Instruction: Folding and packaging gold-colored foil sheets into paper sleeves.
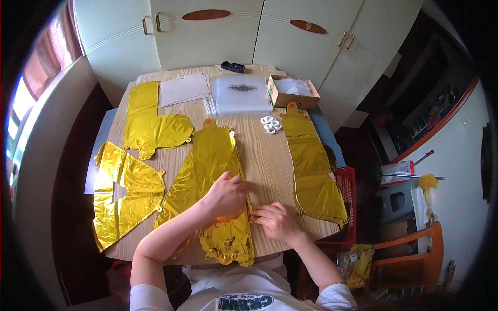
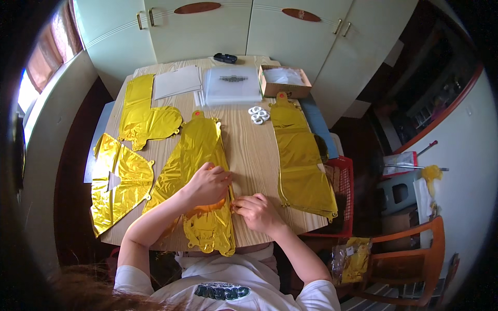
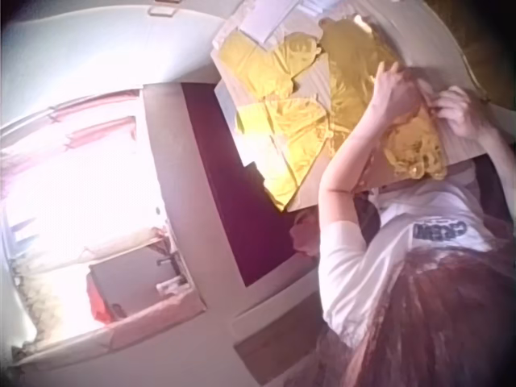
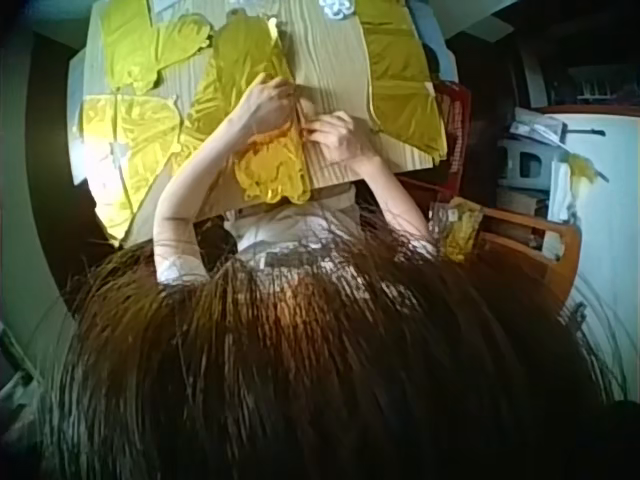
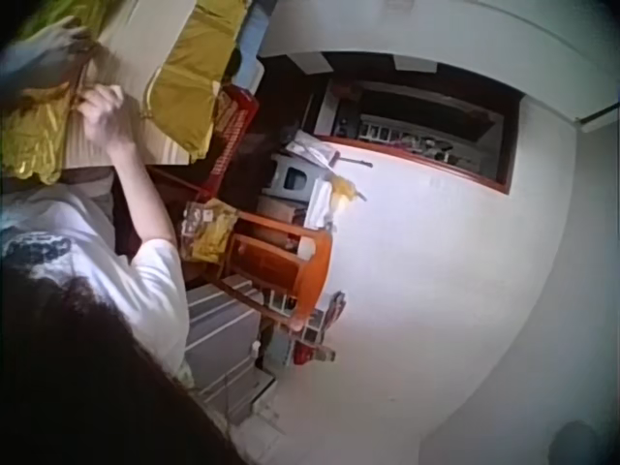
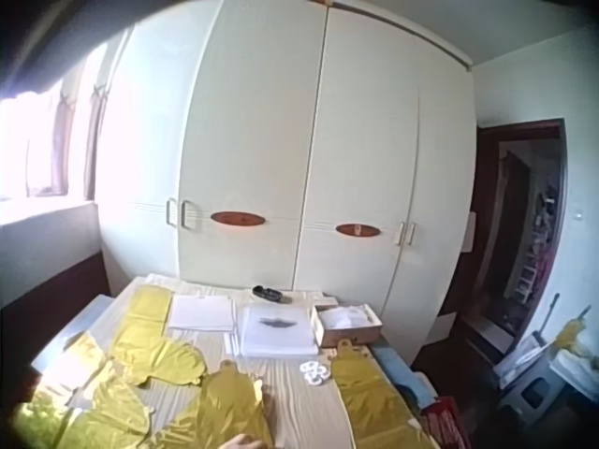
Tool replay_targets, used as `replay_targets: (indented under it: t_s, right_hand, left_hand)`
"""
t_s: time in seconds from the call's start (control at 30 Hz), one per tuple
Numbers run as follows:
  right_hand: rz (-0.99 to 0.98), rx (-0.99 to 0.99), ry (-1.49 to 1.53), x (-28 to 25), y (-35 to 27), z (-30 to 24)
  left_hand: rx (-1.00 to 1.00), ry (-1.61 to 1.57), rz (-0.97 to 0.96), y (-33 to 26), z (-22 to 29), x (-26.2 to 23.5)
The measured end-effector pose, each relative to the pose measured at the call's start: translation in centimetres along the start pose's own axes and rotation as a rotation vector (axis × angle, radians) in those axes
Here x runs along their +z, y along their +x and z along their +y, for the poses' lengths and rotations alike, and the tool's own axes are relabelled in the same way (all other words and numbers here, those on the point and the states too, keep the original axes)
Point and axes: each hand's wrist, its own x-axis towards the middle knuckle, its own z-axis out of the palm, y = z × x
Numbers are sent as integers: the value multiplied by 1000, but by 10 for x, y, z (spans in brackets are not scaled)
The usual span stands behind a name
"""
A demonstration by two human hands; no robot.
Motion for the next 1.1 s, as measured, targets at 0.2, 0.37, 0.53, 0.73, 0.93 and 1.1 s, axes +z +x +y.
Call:
replay_targets:
  t_s: [0.2, 0.37, 0.53, 0.73, 0.93, 1.1]
  right_hand:
    - [0, -4, 4, 1, -1, 1]
    - [16, 1, 24, 2, -1, 1]
    - [25, -3, 21, 2, -1, 1]
    - [12, -2, 22, 1, -2, 1]
    - [6, -4, 13, -1, -2, 0]
    - [27, -38, -5, 0, -1, 0]
  left_hand:
    - [-109, 91, -22, 17, -28, 10]
    - [-173, 108, -59, 28, -48, 11]
    - [-200, 100, -127, 36, -63, 7]
    - [-214, 87, -176, 39, -76, 8]
    - [-259, 111, -312, 58, -77, -4]
    - [-283, 114, -421, 67, -70, -10]
